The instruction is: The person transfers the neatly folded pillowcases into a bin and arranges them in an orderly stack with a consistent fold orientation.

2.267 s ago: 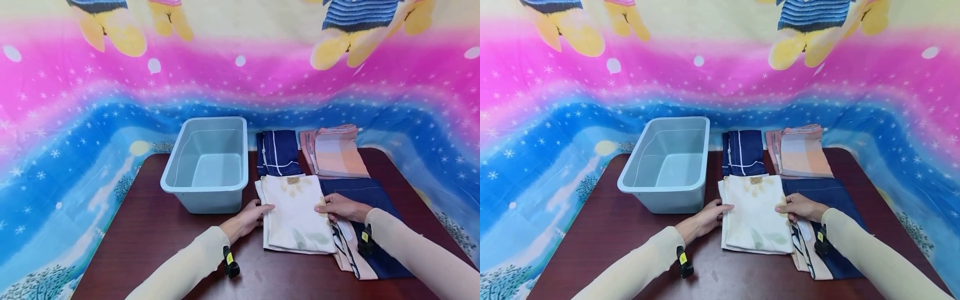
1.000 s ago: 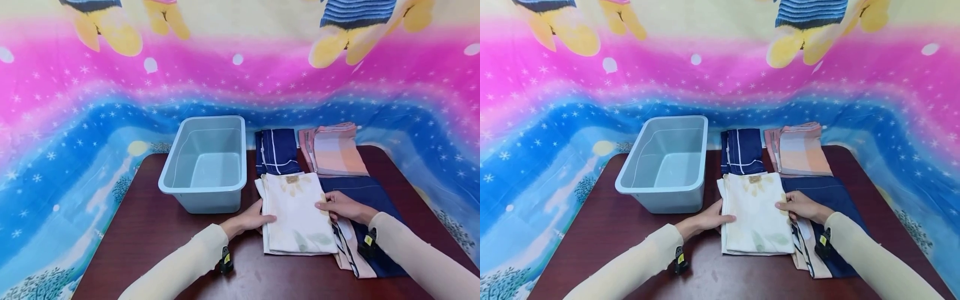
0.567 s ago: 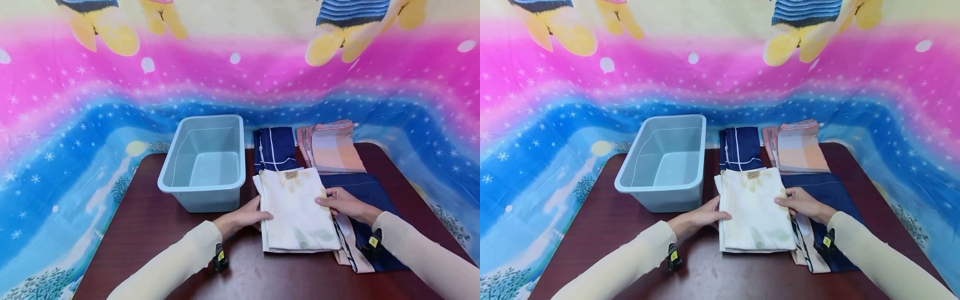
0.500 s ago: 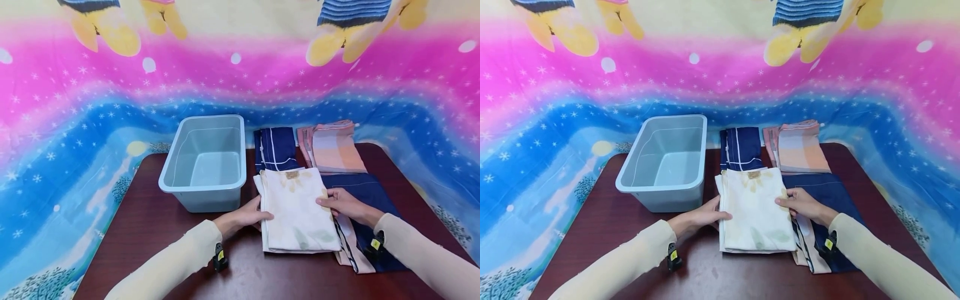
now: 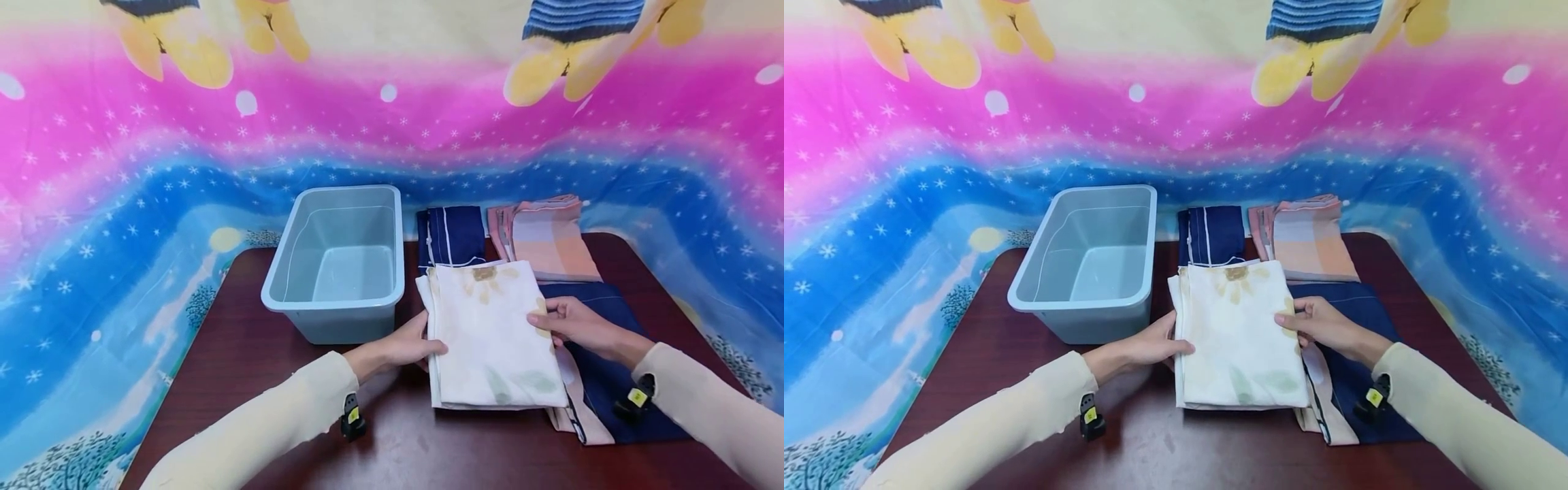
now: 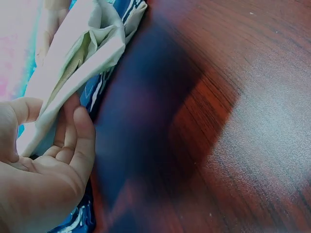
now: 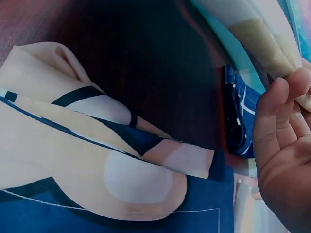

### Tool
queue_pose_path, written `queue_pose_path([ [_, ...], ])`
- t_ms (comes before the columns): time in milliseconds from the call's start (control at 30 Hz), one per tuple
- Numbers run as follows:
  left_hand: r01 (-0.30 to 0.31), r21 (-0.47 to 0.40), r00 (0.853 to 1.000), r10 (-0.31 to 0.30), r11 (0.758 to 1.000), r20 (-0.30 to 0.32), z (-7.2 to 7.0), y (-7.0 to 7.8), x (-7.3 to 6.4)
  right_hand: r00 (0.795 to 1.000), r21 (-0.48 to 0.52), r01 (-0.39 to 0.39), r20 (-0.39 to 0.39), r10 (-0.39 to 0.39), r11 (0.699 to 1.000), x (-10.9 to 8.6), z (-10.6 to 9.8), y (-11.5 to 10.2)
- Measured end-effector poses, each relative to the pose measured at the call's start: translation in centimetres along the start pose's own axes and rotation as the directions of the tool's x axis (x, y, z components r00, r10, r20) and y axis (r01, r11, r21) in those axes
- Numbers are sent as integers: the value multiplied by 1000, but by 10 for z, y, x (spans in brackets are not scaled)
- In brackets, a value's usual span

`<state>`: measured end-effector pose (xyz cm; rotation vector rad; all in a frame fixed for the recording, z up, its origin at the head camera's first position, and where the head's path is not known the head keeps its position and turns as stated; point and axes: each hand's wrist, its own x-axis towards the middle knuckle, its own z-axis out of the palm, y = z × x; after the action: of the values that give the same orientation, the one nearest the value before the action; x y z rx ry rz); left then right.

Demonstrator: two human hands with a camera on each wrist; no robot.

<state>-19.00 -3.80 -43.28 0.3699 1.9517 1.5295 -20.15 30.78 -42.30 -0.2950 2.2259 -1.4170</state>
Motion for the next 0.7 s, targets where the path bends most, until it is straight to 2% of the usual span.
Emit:
queue_pose_path([
  [200, -1, 19, 1000, 1, 1000, 11, -1, 12, -5, 1000, -16, 14, 19, -13, 1000, -6, -5, -12],
  [533, 9, 93, 1000, -7, 996, -27, -8, 33, -18, 998, -13, 32, 54, -31, 999, -10, -10, -30],
  [700, 10, 130, 1000, -8, 991, -16, -11, 45, -23, 998, -8, 44, 53, -43, 999, -12, -12, -37],
])
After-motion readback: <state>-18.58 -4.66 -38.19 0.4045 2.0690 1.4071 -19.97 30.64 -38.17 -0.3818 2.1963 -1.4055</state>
